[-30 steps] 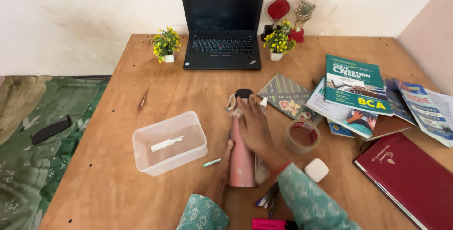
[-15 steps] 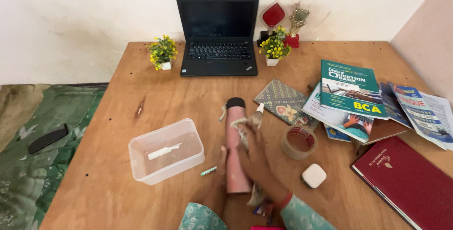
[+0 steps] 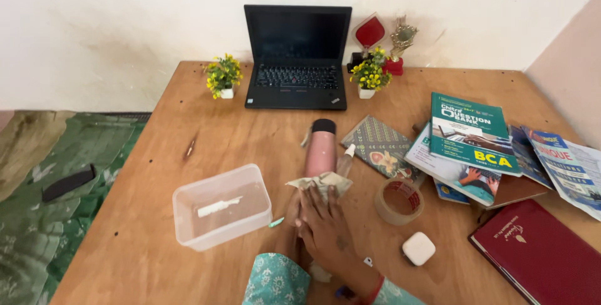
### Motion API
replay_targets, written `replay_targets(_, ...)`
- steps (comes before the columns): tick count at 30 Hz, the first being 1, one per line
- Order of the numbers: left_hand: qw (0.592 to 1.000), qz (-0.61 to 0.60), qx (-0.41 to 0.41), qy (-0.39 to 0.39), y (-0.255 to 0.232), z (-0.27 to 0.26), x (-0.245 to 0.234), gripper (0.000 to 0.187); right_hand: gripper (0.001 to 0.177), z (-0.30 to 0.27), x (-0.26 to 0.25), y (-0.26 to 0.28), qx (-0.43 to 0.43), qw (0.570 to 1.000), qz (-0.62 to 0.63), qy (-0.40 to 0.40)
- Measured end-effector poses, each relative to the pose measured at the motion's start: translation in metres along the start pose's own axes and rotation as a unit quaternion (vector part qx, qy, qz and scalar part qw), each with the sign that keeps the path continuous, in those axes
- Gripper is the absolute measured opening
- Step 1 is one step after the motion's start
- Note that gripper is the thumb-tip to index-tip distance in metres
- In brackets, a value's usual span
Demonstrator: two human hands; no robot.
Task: The person wipes a thermos, a small potted plant, and several books and notebooks on a wooden desk using a cloth. They move items aside to access the surface and continue wiping each object individually.
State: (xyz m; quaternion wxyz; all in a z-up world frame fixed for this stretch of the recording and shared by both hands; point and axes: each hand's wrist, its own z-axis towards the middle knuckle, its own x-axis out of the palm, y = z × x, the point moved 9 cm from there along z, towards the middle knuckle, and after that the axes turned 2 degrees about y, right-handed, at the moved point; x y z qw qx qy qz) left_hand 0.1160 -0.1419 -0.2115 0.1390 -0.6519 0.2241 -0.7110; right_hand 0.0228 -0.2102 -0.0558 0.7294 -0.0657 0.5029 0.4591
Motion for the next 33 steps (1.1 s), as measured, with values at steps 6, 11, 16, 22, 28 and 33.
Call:
replay_targets(6, 0.999, -0.033, 0.022, -0.005, -0.002, 0.028, -0.015, 0.060, 0.056, 0.055, 0.025, -0.038, -0.001, 0.999, -0.041, -0.019)
replay_targets(11, 0.998, -0.055, 0.030, 0.005, 0.007, 0.033, -0.019, 0.061, 0.055, 0.112, 0.058, -0.119, 0.075, 0.997, -0.013, -0.017)
replay_targets(16, 0.996, -0.060, -0.012, -0.060, 0.012, 0.030, -0.037, 0.054, 0.064, 0.129, 0.067, -0.169, 0.127, 0.900, 0.416, -0.019)
replay_targets(22, 0.984, -0.162, 0.059, -0.051, 0.017, 0.042, -0.066, 0.041, 0.081, 0.079, 0.047, -0.126, 0.094, 0.929, 0.352, -0.062)
replay_targets(28, 0.981, -0.185, 0.047, -0.032, 0.019, 0.036, -0.067, 0.045, 0.079, 0.015, 0.023, -0.051, 0.098, 0.991, 0.085, -0.024)
replay_targets(33, 0.985, -0.173, 0.018, -0.016, 0.016, 0.035, -0.048, 0.047, 0.074, 0.014, 0.022, -0.044, 0.121, 0.991, 0.060, -0.003)
